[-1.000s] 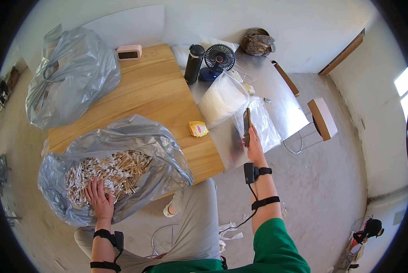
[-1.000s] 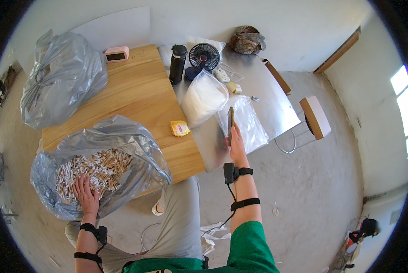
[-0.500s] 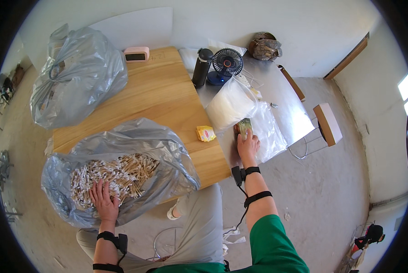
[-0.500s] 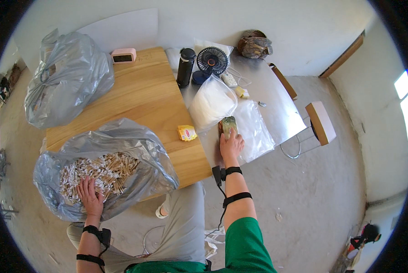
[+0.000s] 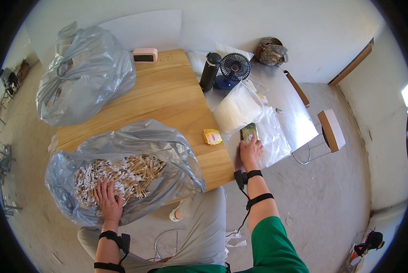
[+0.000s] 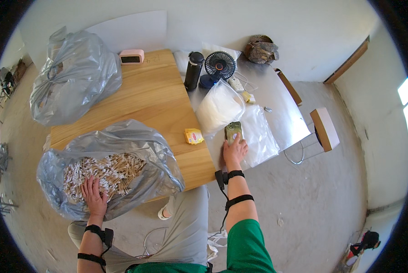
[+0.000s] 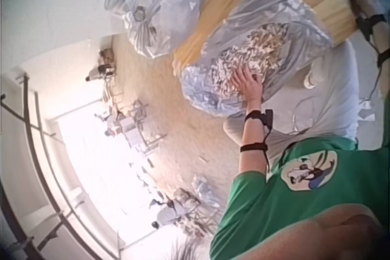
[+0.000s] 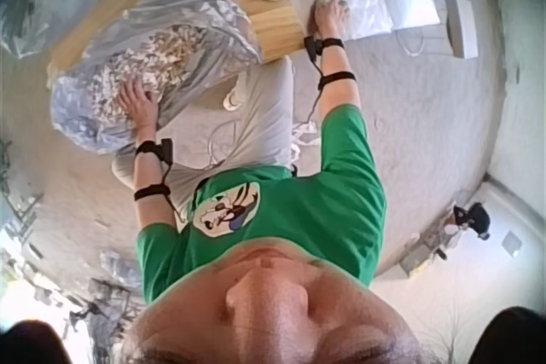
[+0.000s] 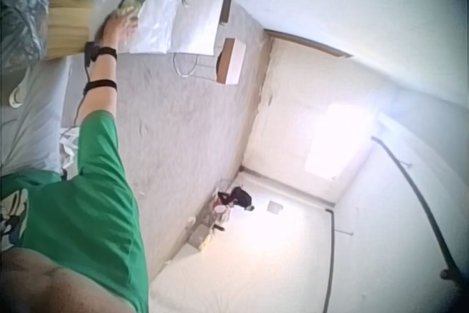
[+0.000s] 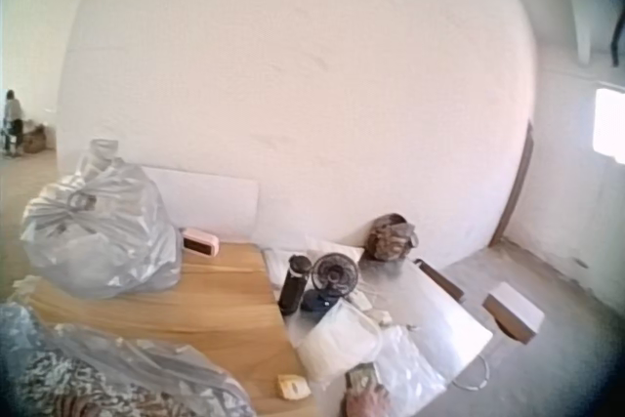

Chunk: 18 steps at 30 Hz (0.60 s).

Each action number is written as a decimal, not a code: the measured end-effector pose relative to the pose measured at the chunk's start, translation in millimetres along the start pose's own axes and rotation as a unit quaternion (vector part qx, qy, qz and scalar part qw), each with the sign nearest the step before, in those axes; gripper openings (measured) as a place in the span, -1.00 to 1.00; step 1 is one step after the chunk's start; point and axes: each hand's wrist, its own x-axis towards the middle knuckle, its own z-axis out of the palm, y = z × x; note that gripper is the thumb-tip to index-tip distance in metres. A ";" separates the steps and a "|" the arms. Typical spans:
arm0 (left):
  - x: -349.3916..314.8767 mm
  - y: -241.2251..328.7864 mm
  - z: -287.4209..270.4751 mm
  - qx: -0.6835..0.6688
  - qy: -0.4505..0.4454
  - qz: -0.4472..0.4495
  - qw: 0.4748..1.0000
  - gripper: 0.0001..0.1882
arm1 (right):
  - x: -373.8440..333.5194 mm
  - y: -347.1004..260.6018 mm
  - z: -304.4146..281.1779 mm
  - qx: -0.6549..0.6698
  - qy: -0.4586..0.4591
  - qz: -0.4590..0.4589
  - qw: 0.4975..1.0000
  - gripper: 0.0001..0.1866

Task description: The person picks up a phone, puts it down, and then takes a plastic bag from a larger bag. They place small packets of cotton swabs into the plastic bag by hand, seal it, and set it aside before repeating the process.

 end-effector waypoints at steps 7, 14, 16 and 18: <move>1.0 2.8 -2.3 -0.004 -0.001 -0.003 1.000 -0.44 | -1.1 -0.3 1.8 -0.007 0.014 -0.002 1.000 -0.28; 1.4 3.4 -3.0 -0.012 0.009 -0.005 1.000 -0.44 | -2.0 -0.3 0.3 0.000 -0.003 0.002 1.000 -0.26; 2.0 4.1 -4.1 -0.012 0.005 -0.007 1.000 -0.43 | -2.9 0.4 1.4 0.000 -0.003 0.001 1.000 -0.24; 2.2 4.3 -4.6 -0.018 0.004 -0.003 1.000 -0.42 | -3.1 0.9 2.1 -0.006 0.006 -0.007 1.000 -0.23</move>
